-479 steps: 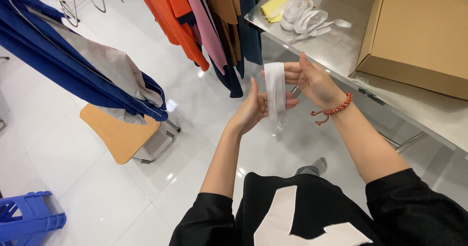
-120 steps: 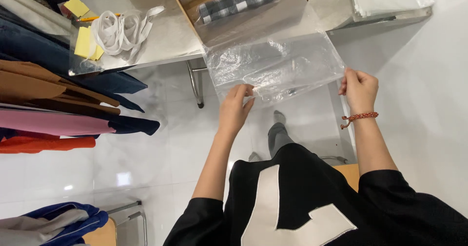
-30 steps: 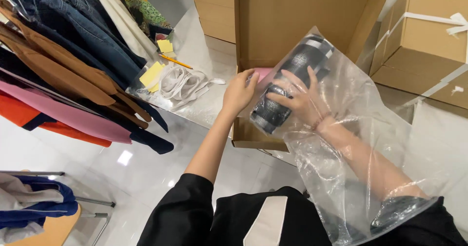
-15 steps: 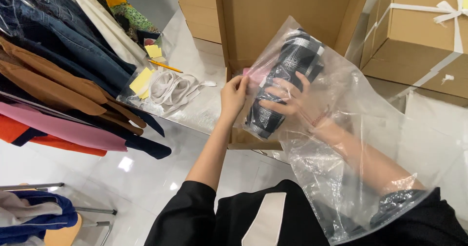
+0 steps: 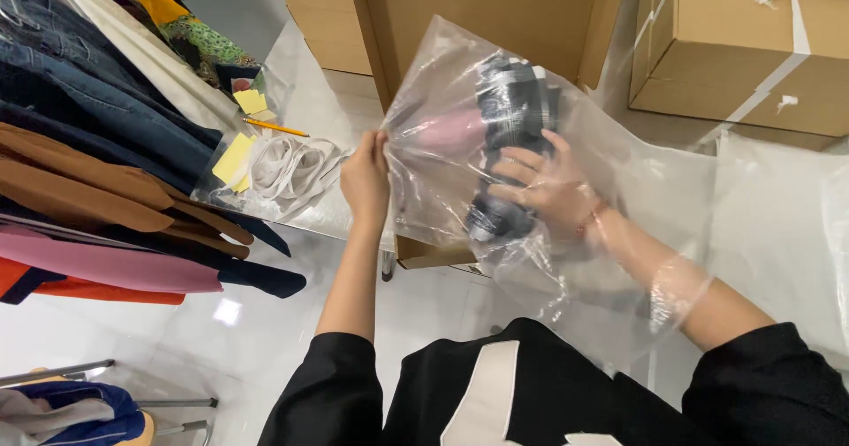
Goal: The person places a plastic-wrapped item into a cardboard box, closes the box, and ties it with a white ribbon. They then open another box, remove a folded plaid garment from a plastic bag, and hang it on a clothing rack.
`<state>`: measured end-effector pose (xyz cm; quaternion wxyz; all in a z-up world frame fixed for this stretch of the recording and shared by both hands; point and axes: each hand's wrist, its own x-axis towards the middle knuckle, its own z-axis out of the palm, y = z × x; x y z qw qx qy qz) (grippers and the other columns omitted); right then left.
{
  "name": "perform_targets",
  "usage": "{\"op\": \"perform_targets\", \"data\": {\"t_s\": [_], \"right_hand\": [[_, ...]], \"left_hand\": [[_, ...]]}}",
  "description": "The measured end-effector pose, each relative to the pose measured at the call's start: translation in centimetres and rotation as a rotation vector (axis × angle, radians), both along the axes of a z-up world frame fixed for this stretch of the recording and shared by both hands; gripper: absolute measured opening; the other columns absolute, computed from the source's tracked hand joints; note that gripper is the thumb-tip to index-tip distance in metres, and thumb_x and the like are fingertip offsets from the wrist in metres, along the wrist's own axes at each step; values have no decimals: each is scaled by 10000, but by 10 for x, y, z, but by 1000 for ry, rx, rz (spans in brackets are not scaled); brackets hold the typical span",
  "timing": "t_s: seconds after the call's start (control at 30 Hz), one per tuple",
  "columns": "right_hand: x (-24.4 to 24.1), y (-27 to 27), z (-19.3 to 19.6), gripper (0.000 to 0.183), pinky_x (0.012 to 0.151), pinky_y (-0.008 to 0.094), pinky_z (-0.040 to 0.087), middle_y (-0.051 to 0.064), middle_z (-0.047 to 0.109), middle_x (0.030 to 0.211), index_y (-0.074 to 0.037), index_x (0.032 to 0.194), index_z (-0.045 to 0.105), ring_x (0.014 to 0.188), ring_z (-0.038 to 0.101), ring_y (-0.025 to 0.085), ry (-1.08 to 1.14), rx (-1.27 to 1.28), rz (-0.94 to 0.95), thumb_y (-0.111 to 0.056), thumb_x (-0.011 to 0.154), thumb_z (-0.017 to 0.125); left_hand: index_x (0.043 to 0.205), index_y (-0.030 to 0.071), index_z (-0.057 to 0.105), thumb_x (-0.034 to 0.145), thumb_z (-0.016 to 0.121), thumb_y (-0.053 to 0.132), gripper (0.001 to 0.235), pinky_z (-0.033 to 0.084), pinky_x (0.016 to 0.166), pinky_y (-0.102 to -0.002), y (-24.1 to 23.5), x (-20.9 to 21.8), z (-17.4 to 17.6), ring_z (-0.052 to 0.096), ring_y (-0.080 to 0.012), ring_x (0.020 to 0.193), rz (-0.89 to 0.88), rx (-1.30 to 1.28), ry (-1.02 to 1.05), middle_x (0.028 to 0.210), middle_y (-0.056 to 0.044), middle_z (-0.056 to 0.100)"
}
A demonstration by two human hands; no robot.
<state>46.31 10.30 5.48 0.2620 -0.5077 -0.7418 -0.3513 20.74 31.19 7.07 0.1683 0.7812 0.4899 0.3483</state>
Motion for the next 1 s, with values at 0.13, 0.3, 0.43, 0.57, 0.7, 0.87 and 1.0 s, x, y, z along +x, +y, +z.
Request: {"op": "perform_targets", "data": {"t_s": [0.13, 0.3, 0.43, 0.57, 0.7, 0.87, 1.0], "right_hand": [[19, -33, -5, 147, 1225, 590, 374, -134, 719, 1355, -380, 1111, 708, 1279, 630, 88, -87, -111, -46, -324, 1027, 602], [21, -57, -6, 222, 1305, 603, 262, -98, 664, 1377, -369, 1216, 678, 1386, 537, 84, -48, -317, -107, -267, 1055, 563], [34, -56, -17, 217, 1299, 613, 273, -95, 692, 1392, -361, 1148, 727, 1360, 574, 103, -19, -241, -90, -326, 1083, 523], [44, -66, -26, 225, 1297, 609, 276, -120, 688, 1385, -380, 1150, 720, 1346, 575, 84, -31, -244, -169, -317, 1071, 520], [40, -76, -21, 286, 1334, 574, 240, -114, 690, 1369, -363, 1192, 710, 1357, 580, 73, 4, -237, -224, -323, 1115, 437], [51, -99, -27, 316, 1367, 521, 185, -192, 662, 1429, -393, 1173, 727, 1438, 509, 44, 72, -289, -361, -252, 1118, 450], [61, -122, -44, 281, 1396, 502, 145, -169, 645, 1446, -388, 1228, 711, 1487, 490, 54, 126, -322, -481, -339, 1142, 448]], "left_hand": [[1053, 296, 684, 1143, 526, 433, 228, 586, 774, -507, 14, -25, 2, 728, -371, 767, 62, -23, -41, 595, -28, 646], [1008, 293, 661, 1148, 526, 461, 258, 585, 764, -434, 15, -36, -13, 713, -280, 722, 90, -74, -45, 548, 39, 605], [1037, 294, 691, 1148, 528, 469, 263, 583, 769, -442, 33, -48, -27, 714, -280, 722, 140, -102, -54, 551, 43, 617], [1053, 307, 710, 1149, 540, 487, 266, 581, 769, -472, 43, -59, -36, 724, -317, 750, 196, -98, -57, 567, 13, 641], [1029, 315, 715, 1144, 545, 489, 269, 579, 771, -462, 39, -65, -34, 717, -295, 723, 213, -123, -86, 546, 40, 622], [1080, 261, 732, 1154, 561, 444, 261, 578, 818, -495, 54, -92, -57, 751, -374, 864, 269, -117, -170, 751, -67, 747], [1064, 253, 742, 1148, 566, 425, 260, 579, 828, -506, 37, -96, -49, 758, -409, 886, 295, -137, -175, 833, -91, 788]]}}
